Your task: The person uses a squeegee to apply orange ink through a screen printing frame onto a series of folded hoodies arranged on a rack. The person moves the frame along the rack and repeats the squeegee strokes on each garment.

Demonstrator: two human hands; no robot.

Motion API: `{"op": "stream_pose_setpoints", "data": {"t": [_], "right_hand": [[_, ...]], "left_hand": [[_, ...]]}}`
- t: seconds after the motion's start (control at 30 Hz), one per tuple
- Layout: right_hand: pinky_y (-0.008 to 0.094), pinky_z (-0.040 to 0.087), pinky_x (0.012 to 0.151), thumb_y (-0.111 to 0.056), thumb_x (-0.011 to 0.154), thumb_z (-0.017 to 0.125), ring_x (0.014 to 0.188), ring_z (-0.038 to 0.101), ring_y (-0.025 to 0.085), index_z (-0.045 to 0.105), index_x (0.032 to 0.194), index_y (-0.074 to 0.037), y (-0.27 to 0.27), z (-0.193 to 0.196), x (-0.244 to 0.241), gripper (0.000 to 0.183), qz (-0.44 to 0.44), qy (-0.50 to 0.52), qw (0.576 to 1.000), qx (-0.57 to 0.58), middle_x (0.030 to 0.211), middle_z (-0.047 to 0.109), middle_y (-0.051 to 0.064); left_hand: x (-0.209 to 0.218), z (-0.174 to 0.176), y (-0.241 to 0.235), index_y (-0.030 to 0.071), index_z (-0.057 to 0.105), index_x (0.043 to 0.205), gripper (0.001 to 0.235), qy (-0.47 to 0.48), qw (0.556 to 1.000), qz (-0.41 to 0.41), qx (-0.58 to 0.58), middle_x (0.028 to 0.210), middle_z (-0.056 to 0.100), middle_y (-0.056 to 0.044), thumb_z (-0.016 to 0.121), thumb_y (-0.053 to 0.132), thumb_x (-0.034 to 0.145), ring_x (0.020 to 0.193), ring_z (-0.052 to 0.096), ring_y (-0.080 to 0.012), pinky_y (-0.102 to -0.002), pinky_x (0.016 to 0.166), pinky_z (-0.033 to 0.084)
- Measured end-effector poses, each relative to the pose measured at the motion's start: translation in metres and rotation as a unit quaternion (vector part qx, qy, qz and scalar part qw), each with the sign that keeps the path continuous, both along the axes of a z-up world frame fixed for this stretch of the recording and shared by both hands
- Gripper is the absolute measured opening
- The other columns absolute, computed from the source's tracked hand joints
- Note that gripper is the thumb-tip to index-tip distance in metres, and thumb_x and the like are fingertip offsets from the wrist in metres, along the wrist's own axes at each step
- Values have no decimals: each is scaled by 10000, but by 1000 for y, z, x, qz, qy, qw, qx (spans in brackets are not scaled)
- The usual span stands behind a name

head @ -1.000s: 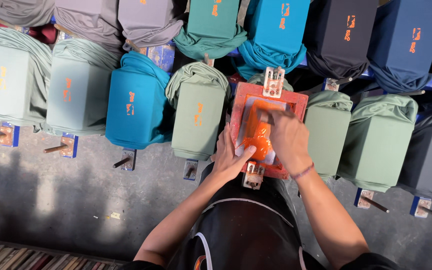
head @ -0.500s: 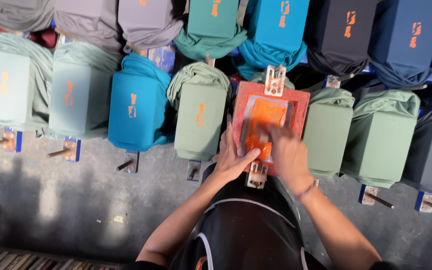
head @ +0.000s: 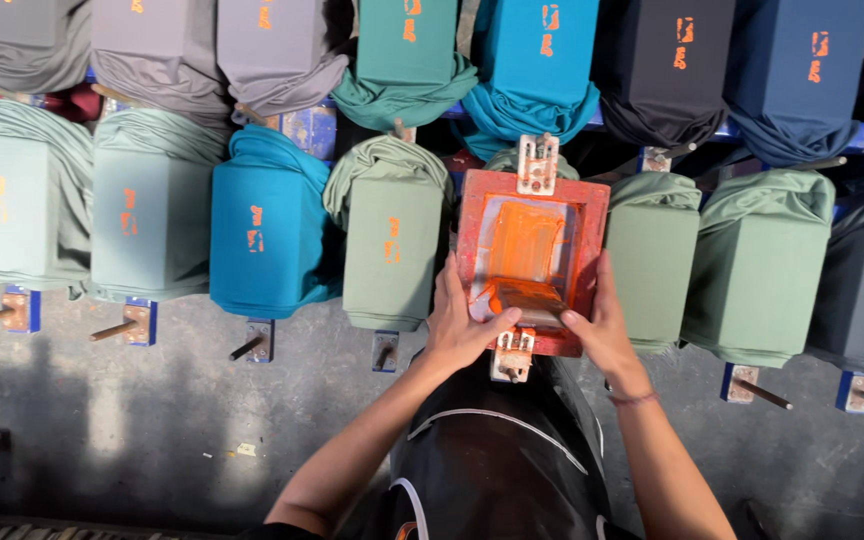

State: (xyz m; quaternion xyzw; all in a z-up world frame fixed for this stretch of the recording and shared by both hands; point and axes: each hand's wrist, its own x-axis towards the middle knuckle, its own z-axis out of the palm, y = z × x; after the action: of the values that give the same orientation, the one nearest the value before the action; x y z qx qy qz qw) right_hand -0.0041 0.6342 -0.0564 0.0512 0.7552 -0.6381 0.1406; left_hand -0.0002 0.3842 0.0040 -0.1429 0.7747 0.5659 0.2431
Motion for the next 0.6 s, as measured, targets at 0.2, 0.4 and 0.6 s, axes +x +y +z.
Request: {"op": "stream_pose_setpoints", "data": {"t": [0.2, 0.4, 0.6], "right_hand": [[590, 259, 1198, -667, 764, 686, 1435, 311, 529, 89, 1605, 39, 7, 10, 4, 1250, -35, 137, 990, 13, 1537, 264, 338], [558, 343, 1164, -435, 834, 667, 1406, 389, 462, 125, 1623, 12, 103, 14, 21, 1057, -153, 24, 988, -8, 1509, 355, 314], [540, 305, 1190, -395, 939, 627, 1463, 352, 431, 184, 1612, 31, 188, -37, -15, 912, -143, -33, 988, 38, 1555, 348, 334]], "left_hand": [[6, 22, 15, -66, 227, 1554, 1274, 108, 991, 79, 22, 1468, 345, -369, 862, 531, 623, 1387, 368, -559, -593, 1154, 304], [-10, 76, 102, 18, 209, 1583, 1347, -51, 998, 26, 12, 1505, 353, -306, 728, 775, 597, 1417, 390, -485, -559, 1159, 309], [-28, 52, 180, -7, 266, 1542, 1270, -32, 996, 76, -19, 1426, 420, -357, 730, 763, 646, 1358, 446, -525, -571, 1132, 372]]}}
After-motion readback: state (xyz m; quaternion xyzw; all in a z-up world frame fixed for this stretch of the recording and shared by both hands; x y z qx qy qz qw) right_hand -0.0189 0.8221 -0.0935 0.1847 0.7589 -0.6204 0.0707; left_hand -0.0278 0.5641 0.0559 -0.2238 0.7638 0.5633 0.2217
